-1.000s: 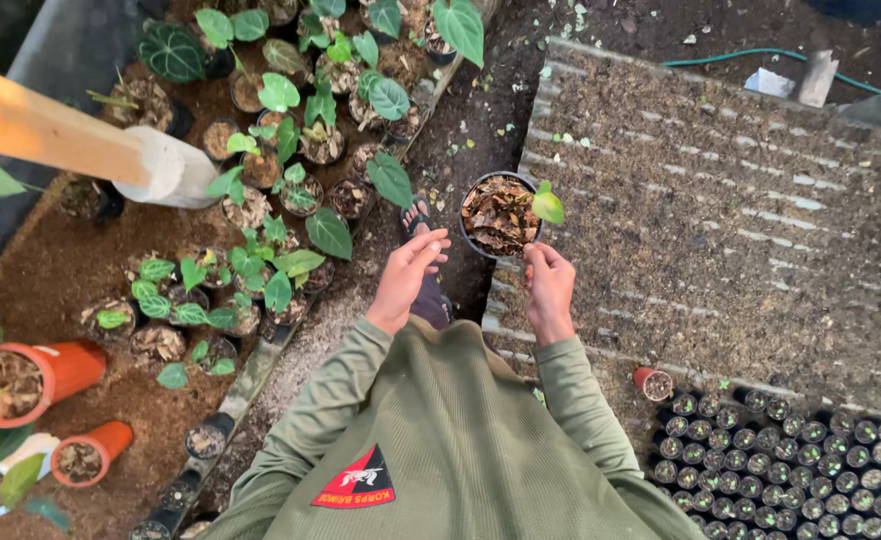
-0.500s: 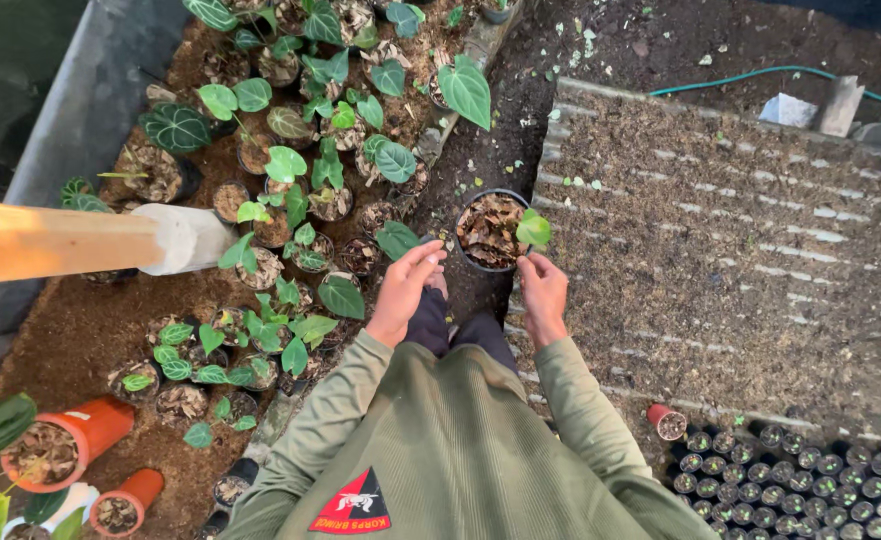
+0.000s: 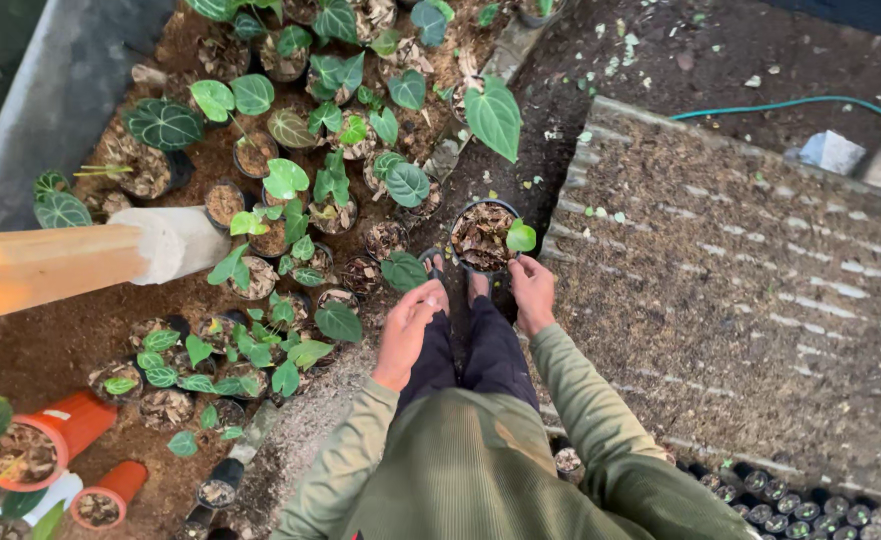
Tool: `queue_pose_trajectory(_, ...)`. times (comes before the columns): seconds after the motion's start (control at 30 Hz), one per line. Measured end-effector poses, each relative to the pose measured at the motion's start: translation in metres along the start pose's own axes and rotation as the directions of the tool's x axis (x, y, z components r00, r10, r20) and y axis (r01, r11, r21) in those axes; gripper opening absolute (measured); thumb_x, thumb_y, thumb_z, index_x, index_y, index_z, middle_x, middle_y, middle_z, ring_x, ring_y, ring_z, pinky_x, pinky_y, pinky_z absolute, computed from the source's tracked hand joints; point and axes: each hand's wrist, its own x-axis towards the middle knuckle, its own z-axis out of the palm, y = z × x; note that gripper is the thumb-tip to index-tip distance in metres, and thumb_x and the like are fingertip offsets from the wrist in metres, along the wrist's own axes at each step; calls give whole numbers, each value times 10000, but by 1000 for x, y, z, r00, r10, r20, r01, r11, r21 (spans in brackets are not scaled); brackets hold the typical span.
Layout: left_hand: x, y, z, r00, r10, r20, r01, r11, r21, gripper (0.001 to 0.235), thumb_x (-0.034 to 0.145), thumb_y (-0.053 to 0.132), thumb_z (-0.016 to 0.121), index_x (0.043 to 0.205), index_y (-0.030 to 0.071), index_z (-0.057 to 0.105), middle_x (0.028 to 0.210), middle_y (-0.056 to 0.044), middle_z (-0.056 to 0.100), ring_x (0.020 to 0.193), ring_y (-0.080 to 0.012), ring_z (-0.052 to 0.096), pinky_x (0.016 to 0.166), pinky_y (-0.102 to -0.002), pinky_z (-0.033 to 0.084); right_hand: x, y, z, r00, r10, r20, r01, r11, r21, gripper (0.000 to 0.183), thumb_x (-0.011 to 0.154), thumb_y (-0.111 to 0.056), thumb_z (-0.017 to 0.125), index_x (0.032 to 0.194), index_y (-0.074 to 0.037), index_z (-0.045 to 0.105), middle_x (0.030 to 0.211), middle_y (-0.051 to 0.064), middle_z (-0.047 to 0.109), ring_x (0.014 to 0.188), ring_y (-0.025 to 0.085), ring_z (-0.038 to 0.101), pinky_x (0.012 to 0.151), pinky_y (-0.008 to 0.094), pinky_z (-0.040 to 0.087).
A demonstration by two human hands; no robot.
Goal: The person adds dried leaves and wood chips to small potted plants by hand. They walk among rows of potted plants, pick up mulch from a container, and place it around the base of each plant.
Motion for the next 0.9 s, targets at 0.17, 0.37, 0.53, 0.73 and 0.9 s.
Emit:
queue_pose_trajectory(0.17, 34, -26, 8, 998, 19, -60, -25, 994, -105, 402, 1033, 187, 595, 1401, 26, 608, 1278, -56, 701, 1068, -102, 640, 961, -258, 500, 71, 31, 15, 999, -38, -8, 36, 992, -119, 199, 963, -160, 687, 1056, 14, 709, 809, -49, 685, 647, 19, 536, 562, 228, 420)
queue_pose_trajectory(0.37, 65, -49, 18, 990, -35, -136, 28, 999, -47, 420, 1018, 149, 603, 1421, 30, 594, 1256, -61, 694, 1029, -102, 611, 912, -254, 509, 150, 75, 31, 999, 49, 9, -48, 995, -87, 214, 993, -168, 670, 1033, 41, 694, 738, -30, 618, 570, 49, 473, 505, 252, 362)
queue_pose_trajectory(0.53, 82, -60, 22, 985, -41, -170, 43, 999, 3, 414, 1022, 146, 597, 1418, 27, 594, 1244, -71, 695, 1036, -114, 636, 891, -252, 522, 204, 98, 53, 997, 74, -28, -76, 994, -79, 186, 973, -152, 665, 1073, 1, 700, 717, -55, 601, 552, 26, 451, 487, 247, 329)
queue_pose_trajectory(0.73, 99, -74, 15, 982, -67, -175, 72, 997, 21, 423, 1021, 154, 593, 1422, 20, 574, 1269, -89, 677, 1050, -137, 648, 887, -274, 534, 255, 123, 77, 998, 64, 26, -63, 998, -3, 132, 991, -127, 656, 1015, 0, 683, 718, -69, 559, 567, 21, 418, 505, 256, 297)
queue_pose_trajectory(0.9, 108, -84, 14, 974, -118, -192, 121, 993, 8, 424, 1022, 157, 588, 1423, 23, 573, 1266, -91, 680, 1049, -144, 643, 892, -286, 535, 293, 148, 96, 995, 100, -3, -100, 994, -41, 114, 961, -122, 650, 978, -20, 696, 676, -69, 557, 545, 31, 408, 498, 265, 300)
